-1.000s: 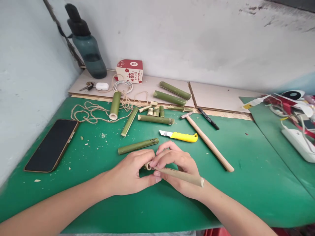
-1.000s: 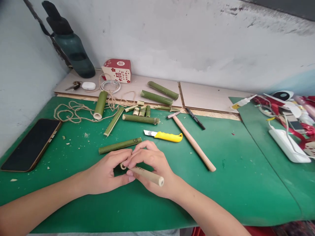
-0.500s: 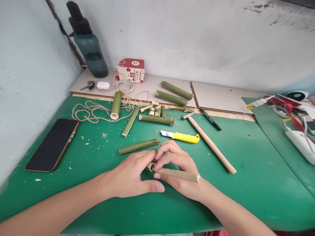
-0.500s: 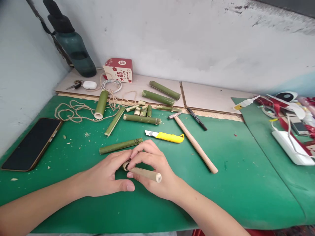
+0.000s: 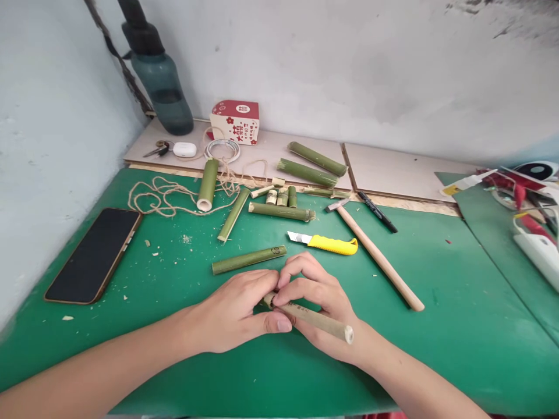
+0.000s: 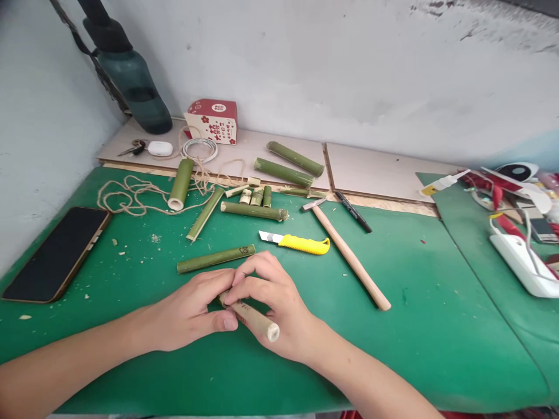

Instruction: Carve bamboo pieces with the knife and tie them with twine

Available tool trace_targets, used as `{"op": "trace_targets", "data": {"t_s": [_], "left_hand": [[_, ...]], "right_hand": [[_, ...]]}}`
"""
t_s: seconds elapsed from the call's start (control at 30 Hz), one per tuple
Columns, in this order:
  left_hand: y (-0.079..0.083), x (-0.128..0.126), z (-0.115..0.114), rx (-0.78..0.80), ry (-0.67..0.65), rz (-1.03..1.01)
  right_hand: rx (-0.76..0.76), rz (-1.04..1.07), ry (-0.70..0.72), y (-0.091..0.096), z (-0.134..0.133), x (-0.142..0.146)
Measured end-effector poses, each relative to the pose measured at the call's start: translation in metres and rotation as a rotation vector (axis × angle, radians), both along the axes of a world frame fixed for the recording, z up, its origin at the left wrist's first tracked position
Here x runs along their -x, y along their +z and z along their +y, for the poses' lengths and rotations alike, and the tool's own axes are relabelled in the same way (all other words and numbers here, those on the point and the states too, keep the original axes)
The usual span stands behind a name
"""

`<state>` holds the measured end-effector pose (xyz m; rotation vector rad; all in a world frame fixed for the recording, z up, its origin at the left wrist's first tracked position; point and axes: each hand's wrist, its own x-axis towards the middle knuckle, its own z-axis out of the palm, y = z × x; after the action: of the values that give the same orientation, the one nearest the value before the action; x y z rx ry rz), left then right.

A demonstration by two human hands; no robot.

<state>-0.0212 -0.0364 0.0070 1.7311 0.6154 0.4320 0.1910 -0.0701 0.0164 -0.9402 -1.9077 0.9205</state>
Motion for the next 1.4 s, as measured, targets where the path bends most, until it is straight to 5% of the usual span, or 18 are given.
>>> {"op": "trace_targets", "data": {"t_s": [0.33,1.03,1.4], "left_hand": [[-0.002,0.0,0.001,-0.03,0.02,-0.03],[-0.003,0.0,-0.001,-0.092,0.032,-0.018],[-0.003,-0.002,-0.001,-0.233,0.043,0.04]], "right_hand": [[-0.012,0.114,0.055,0.023,0.001,-0.004],[-0.256,0.087,-0.018,0.02,-0.01,-0.002],[-0.263,0.073,-0.047,0.014,-0.012,0.001]]}}
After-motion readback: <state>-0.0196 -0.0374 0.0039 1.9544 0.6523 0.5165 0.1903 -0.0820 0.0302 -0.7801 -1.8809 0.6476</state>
